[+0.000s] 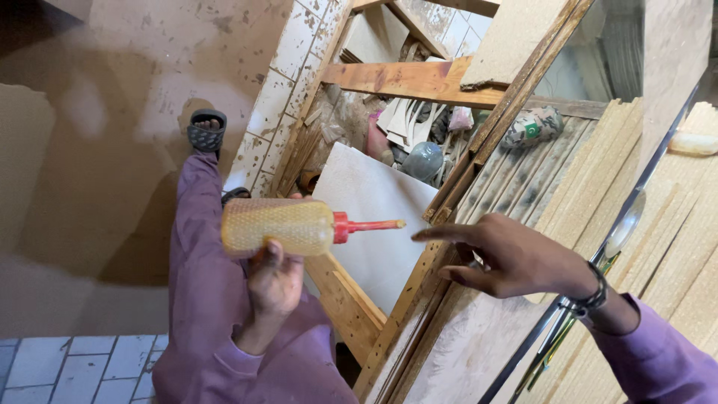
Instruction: The person applies glue from a squeeze bottle along the edges of a wooden frame holding a mirror. They repeatedly squeeze glue and spread it with a finger along the frame's perimeter, then place a second mirror piece onto the glued area.
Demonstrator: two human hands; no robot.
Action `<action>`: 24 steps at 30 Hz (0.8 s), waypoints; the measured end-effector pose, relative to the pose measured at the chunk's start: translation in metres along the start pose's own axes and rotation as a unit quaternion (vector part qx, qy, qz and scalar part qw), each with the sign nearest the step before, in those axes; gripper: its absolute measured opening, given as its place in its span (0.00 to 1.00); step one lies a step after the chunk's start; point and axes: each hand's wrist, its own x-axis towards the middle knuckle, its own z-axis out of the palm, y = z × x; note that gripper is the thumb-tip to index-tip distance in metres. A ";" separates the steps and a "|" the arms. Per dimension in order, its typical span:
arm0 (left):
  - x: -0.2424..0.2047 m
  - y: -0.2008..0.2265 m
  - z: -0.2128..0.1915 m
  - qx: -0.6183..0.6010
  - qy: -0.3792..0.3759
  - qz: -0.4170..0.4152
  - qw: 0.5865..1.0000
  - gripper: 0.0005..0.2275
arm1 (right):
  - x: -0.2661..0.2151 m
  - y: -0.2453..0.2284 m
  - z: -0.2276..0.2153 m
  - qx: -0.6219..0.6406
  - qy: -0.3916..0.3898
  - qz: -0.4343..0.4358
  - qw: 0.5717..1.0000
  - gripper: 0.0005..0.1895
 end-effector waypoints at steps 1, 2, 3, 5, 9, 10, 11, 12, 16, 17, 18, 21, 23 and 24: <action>0.002 0.003 -0.002 -0.010 0.002 0.000 1.000 0.34 | -0.001 0.007 -0.002 0.037 -0.040 0.009 0.998 0.29; 0.003 0.006 -0.005 -0.021 0.005 0.000 1.000 0.34 | -0.003 0.013 -0.007 0.079 -0.019 0.009 0.997 0.29; 0.003 0.008 -0.007 -0.030 0.009 -0.001 1.000 0.34 | -0.007 0.019 -0.012 0.123 0.001 0.009 0.992 0.28; 0.003 0.007 -0.009 -0.042 0.015 -0.007 0.999 0.33 | -0.010 0.027 -0.014 0.135 0.071 0.015 0.988 0.28; 0.011 -0.001 -0.008 -0.049 0.101 -0.034 0.993 0.30 | -0.008 0.029 0.005 -0.094 0.181 0.020 0.979 0.32; 0.014 -0.002 -0.007 -0.044 0.097 -0.033 0.994 0.29 | -0.007 0.029 0.013 -0.175 0.183 0.017 0.967 0.33; 0.016 -0.004 -0.006 -0.038 0.093 -0.034 0.994 0.27 | -0.007 0.030 0.021 -0.282 0.207 0.010 0.937 0.35; 0.016 -0.005 -0.004 -0.032 0.090 -0.034 0.995 0.26 | -0.009 0.032 0.028 -0.385 0.228 0.004 0.894 0.37; 0.023 -0.005 0.007 -0.057 0.105 -0.043 0.992 0.24 | -0.021 0.043 0.027 -0.446 0.305 -0.115 0.833 0.41; 0.023 -0.003 0.011 -0.063 0.104 -0.043 0.992 0.23 | -0.020 0.043 0.025 -0.380 0.328 -0.094 0.860 0.40; 0.023 -0.003 0.016 -0.068 0.103 -0.043 0.991 0.23 | -0.017 0.043 0.023 -0.312 0.349 -0.073 0.881 0.39; 0.028 0.002 0.034 -0.064 0.132 -0.050 0.988 0.23 | 0.005 0.036 0.028 -0.240 0.347 -0.011 0.907 0.34; 0.027 0.011 0.046 -0.058 0.137 -0.066 0.987 0.25 | 0.016 0.032 0.038 -0.240 0.327 0.001 0.914 0.33; 0.027 0.015 0.050 -0.056 0.141 -0.075 0.986 0.26 | 0.017 0.033 0.045 -0.243 0.317 -0.007 0.916 0.34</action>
